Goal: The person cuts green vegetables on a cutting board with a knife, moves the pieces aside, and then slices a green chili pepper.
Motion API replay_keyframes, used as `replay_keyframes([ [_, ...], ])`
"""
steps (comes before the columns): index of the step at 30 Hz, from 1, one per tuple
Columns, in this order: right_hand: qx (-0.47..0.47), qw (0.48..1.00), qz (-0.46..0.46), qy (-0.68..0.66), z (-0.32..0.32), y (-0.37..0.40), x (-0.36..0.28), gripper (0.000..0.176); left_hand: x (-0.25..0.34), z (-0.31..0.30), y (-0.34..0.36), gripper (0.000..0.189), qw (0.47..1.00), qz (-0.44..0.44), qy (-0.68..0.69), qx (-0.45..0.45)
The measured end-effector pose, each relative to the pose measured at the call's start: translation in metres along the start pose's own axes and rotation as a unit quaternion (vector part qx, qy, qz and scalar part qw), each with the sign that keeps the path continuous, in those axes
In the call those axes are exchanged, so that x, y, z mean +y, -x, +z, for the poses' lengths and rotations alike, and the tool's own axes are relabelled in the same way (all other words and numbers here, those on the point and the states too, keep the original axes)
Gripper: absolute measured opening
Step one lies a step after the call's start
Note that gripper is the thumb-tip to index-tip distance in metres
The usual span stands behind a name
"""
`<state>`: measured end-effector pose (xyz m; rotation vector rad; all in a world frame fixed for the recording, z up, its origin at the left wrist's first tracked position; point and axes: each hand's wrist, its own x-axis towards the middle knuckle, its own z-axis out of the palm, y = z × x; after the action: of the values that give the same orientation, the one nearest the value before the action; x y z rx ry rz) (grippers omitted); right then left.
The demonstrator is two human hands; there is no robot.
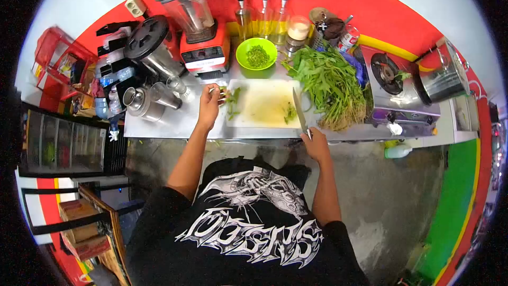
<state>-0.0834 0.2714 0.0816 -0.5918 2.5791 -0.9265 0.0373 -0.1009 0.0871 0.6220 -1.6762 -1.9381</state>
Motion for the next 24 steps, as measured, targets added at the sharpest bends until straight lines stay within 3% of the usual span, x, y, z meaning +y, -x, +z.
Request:
replay_keyframes([
  [5, 0.005, 1.000, -0.018, -0.008, -0.001, -0.005, -0.006, 0.035, -0.004, 0.023, -0.005, 0.008, 0.993, 0.070, -0.082, -0.048],
  [7, -0.025, 1.000, -0.013, -0.003, 0.002, -0.010, -0.002, 0.041, -0.011, 0.037, -0.003, 0.008, 0.991, 0.048, -0.115, -0.040],
  [9, -0.050, 0.998, 0.014, -0.039, 0.006, -0.011, 0.005, 0.039, -0.015, 0.053, 0.000, 0.014, 0.927, 0.117, -0.346, -0.078],
  [11, -0.028, 1.000, -0.007, 0.011, 0.007, -0.010, 0.003, 0.036, -0.017, 0.072, 0.005, 0.022, 0.894, 0.075, -0.421, -0.131],
  [13, -0.040, 0.999, 0.000, 0.004, 0.003, -0.004, -0.003, 0.034, -0.025, 0.083, 0.011, 0.032, 0.850, 0.164, -0.465, -0.183],
  [17, -0.009, 1.000, -0.009, -0.018, 0.000, 0.004, 0.010, 0.036, -0.033, 0.093, 0.019, 0.042, 0.860, 0.203, -0.407, -0.230],
  [19, 0.000, 1.000, -0.006, 0.007, -0.002, 0.009, 0.019, 0.037, -0.046, 0.089, 0.018, 0.049, 0.872, 0.217, -0.401, -0.176],
  [22, -0.003, 0.999, 0.044, -0.014, -0.008, 0.016, 0.024, 0.035, -0.055, 0.079, 0.015, 0.045, 0.879, 0.200, -0.402, -0.159],
  [24, 0.015, 1.000, 0.011, 0.002, -0.010, 0.017, 0.027, 0.032, -0.057, 0.077, 0.016, 0.034, 0.863, 0.207, -0.440, -0.136],
])
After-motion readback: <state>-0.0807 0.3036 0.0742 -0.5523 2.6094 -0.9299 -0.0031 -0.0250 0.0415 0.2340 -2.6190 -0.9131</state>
